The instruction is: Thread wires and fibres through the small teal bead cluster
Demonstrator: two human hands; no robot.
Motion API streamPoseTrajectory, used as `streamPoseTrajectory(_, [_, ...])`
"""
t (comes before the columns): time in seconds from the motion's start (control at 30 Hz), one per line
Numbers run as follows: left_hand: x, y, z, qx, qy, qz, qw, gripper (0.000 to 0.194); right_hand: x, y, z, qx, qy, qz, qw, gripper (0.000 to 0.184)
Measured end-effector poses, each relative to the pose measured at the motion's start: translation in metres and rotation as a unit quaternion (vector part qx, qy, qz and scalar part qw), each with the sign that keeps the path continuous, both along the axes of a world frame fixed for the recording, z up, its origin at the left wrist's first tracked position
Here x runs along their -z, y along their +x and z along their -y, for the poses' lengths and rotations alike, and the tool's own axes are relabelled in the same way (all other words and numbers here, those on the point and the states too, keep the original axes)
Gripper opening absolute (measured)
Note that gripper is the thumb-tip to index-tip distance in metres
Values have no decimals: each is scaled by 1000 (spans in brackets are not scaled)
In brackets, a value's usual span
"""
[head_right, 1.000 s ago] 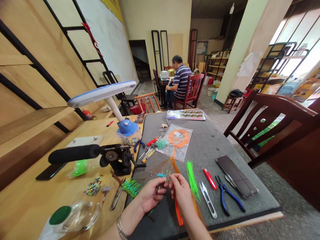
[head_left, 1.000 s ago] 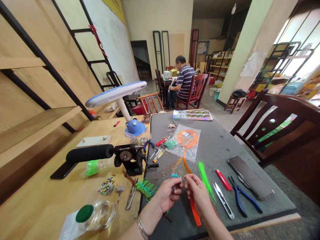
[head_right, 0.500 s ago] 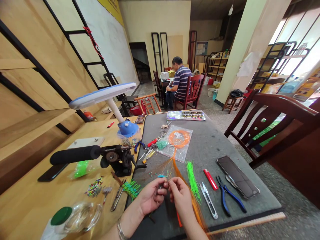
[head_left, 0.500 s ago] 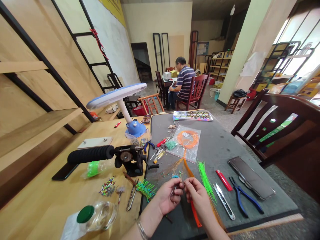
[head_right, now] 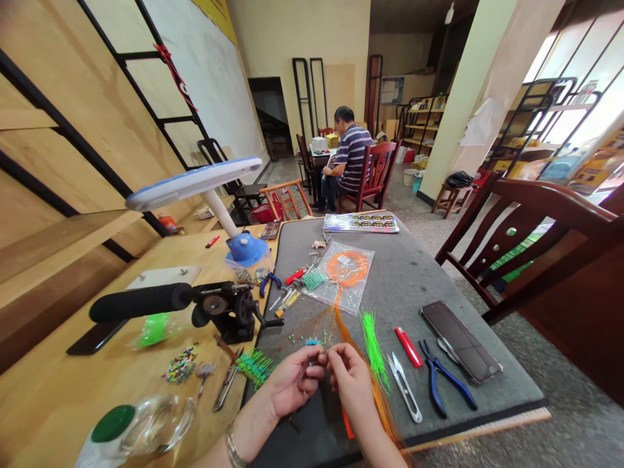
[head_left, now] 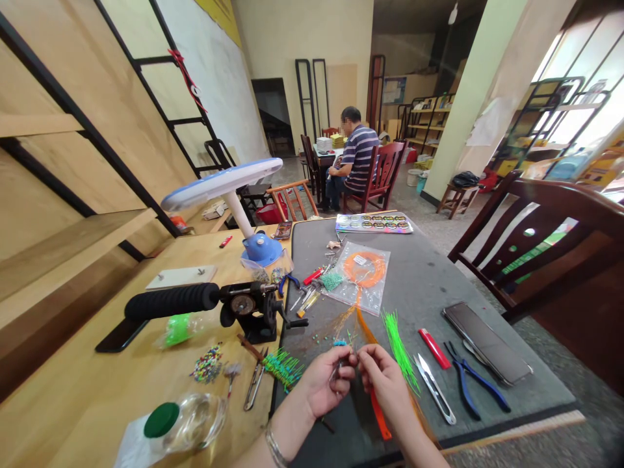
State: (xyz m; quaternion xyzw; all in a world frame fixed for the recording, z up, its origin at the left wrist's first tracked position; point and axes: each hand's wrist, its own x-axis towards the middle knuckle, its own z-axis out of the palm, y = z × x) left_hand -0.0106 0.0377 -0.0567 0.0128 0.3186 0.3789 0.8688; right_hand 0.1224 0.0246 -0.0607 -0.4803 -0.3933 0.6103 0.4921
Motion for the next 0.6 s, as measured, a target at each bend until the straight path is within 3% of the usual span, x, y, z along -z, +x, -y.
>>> streamPoseTrajectory(0.17, [-5, 0, 9, -31, 100, -120, 987, 18, -6, 37, 1, 50, 73, 118, 989, 34])
streamPoseTrajectory(0.33, [-14, -6, 21, 3, 174, -182, 968, 24, -16, 93, 16, 90, 144, 322, 931, 22])
streamPoseTrajectory(0.43, [-17, -9, 27, 26, 187, -198, 962, 23, -19, 108, 31, 21, 181, 433, 883, 17])
streamPoseTrajectory(0.6, [-20, -6, 35, 51, 217, -218, 950, 21, -15, 99, 59, -116, 199, 564, 793, 20])
